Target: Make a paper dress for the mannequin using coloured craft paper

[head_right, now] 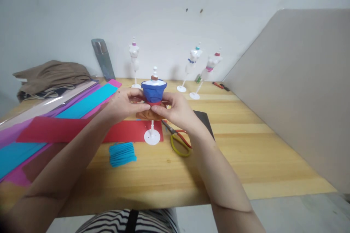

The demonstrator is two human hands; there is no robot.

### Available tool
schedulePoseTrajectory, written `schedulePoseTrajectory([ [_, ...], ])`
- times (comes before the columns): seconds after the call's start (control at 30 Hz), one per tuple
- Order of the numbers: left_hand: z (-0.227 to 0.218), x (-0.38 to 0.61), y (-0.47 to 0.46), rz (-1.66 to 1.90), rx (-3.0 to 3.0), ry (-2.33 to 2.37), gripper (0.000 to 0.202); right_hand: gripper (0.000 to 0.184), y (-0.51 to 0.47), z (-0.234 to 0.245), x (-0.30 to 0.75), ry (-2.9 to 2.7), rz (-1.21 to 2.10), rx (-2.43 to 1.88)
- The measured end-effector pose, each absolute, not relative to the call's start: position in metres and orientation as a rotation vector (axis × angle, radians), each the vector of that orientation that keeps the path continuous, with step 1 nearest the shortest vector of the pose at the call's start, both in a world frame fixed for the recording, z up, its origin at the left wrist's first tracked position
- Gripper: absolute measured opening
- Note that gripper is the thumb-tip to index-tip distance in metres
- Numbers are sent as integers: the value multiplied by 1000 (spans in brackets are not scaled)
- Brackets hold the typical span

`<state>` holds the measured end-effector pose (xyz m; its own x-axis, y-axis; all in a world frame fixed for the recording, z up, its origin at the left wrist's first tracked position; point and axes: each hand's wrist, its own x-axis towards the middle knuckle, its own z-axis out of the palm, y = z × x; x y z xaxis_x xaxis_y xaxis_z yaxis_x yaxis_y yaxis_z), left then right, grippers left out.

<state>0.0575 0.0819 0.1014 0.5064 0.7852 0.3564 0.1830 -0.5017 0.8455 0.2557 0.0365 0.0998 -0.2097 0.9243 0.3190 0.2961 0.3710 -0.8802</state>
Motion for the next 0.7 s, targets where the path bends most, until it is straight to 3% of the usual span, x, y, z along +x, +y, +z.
schedulePoseTrajectory([
  [0.23, 95, 66, 72, 1151, 2031, 915, 11, 17, 37, 97, 257, -1674, 873, -1094],
  [0.47, 94, 65, 80, 914, 1804, 825, 26, 23, 38, 99, 265, -1663, 925, -1078],
  [0.7, 96, 63, 83, 933, 1827, 855, 24, 21, 43, 94, 267, -1589, 981, -1061],
])
